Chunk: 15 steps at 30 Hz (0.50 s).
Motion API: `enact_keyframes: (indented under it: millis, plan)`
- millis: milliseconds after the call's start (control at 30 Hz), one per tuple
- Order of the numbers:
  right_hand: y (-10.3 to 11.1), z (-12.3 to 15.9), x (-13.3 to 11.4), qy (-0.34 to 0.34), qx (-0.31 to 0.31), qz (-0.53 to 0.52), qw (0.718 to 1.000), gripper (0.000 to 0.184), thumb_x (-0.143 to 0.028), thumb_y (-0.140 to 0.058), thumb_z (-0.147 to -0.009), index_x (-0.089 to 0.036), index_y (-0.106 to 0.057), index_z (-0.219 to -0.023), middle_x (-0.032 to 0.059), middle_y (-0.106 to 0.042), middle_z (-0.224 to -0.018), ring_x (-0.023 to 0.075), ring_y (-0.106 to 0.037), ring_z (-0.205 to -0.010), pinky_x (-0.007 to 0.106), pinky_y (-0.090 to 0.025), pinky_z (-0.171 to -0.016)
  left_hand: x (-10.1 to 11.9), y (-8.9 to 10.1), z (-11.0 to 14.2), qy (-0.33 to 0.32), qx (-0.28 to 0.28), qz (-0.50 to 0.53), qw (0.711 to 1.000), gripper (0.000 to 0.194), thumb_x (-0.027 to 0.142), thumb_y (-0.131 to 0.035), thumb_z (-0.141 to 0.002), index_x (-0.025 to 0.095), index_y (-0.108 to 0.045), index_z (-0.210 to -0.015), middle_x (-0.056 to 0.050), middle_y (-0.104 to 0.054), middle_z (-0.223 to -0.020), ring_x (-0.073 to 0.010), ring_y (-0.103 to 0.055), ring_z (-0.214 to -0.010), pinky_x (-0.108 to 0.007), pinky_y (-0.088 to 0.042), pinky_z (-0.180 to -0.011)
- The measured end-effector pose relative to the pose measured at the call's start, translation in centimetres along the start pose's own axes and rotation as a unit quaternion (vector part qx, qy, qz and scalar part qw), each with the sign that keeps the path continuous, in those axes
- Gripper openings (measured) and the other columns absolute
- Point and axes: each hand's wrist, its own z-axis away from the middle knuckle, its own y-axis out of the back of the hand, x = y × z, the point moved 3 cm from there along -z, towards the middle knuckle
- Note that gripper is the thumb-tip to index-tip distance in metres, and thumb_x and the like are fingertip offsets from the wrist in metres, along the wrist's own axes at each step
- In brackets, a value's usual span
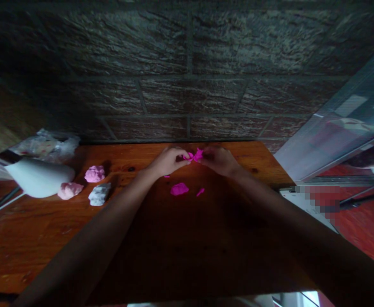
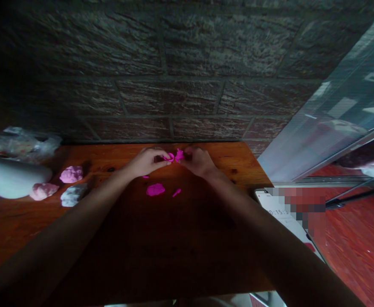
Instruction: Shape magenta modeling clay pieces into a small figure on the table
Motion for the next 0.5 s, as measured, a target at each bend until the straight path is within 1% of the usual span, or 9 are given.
enact_keyframes:
  millis: [100, 200, 267, 367, 500]
  plan:
    - [-0.3, -1.1, 0.3, 0.018, -0.025, -0.011, 0.999, 0.013, -0.029, -0.072, -0.088, -0.020, -0.077, -0.096, 0.0045, -0.080, -0.091, 0.0207, -0.074, -0.084, 0.028, -0.051, -0.074, -0.1, -0.1, 0.0, -0.005, 0.004, 0.007, 1.000, 0.008, 0.021, -0.073, -0.088, 0.017, -0.077, -0.094, -0.006, -0.080, -0.095, -0.0169, -0.072, -0.083, -0.027, -0.051, -0.076]
    - [-0.5, -1.4, 0.7, 0.032, -0.044, -0.025, 0.998, 0.015, -0.030, -0.071, -0.089, -0.019, -0.077, -0.095, 0.0045, -0.080, -0.091, 0.0204, -0.074, -0.083, 0.027, -0.050, -0.072, -0.2, -0.3, 0.0, 0.003, 0.005, 0.019, 1.000, 0.008, 0.016, -0.074, -0.086, 0.017, -0.076, -0.094, -0.005, -0.080, -0.093, -0.0163, -0.072, -0.081, -0.026, -0.051, -0.075]
    - [-0.5, -1.4, 1.0, 0.049, -0.061, -0.050, 0.996, 0.016, -0.031, -0.070, -0.089, -0.020, -0.077, -0.098, 0.0042, -0.081, -0.095, 0.0200, -0.075, -0.085, 0.027, -0.051, -0.075, -0.2, -0.3, 0.0, 0.004, 0.002, 0.016, 1.000, 0.008, 0.015, -0.073, -0.087, 0.016, -0.076, -0.094, -0.006, -0.080, -0.094, -0.0165, -0.072, -0.082, -0.027, -0.051, -0.076]
    - [-0.5, -1.5, 1.5, 0.074, -0.086, -0.095, 0.989, 0.017, -0.032, -0.069, -0.089, -0.021, -0.076, -0.100, 0.0038, -0.081, -0.098, 0.0198, -0.075, -0.088, 0.028, -0.052, -0.078, 0.1, -0.3, 0.1, -0.002, 0.003, 0.002, 1.000, 0.007, 0.016, -0.072, -0.088, 0.016, -0.077, -0.093, -0.006, -0.080, -0.095, -0.0169, -0.071, -0.084, -0.028, -0.051, -0.078]
    - [-0.5, -1.6, 2.0, 0.089, -0.095, -0.125, 0.984, 0.021, -0.036, -0.070, -0.087, -0.022, -0.077, -0.100, 0.0039, -0.081, -0.096, 0.0206, -0.074, -0.087, 0.030, -0.052, -0.078, 0.3, -0.4, 0.1, 0.000, 0.009, 0.008, 1.000, 0.009, 0.021, -0.069, -0.091, 0.018, -0.077, -0.094, -0.005, -0.080, -0.094, -0.0160, -0.071, -0.081, -0.027, -0.050, -0.075]
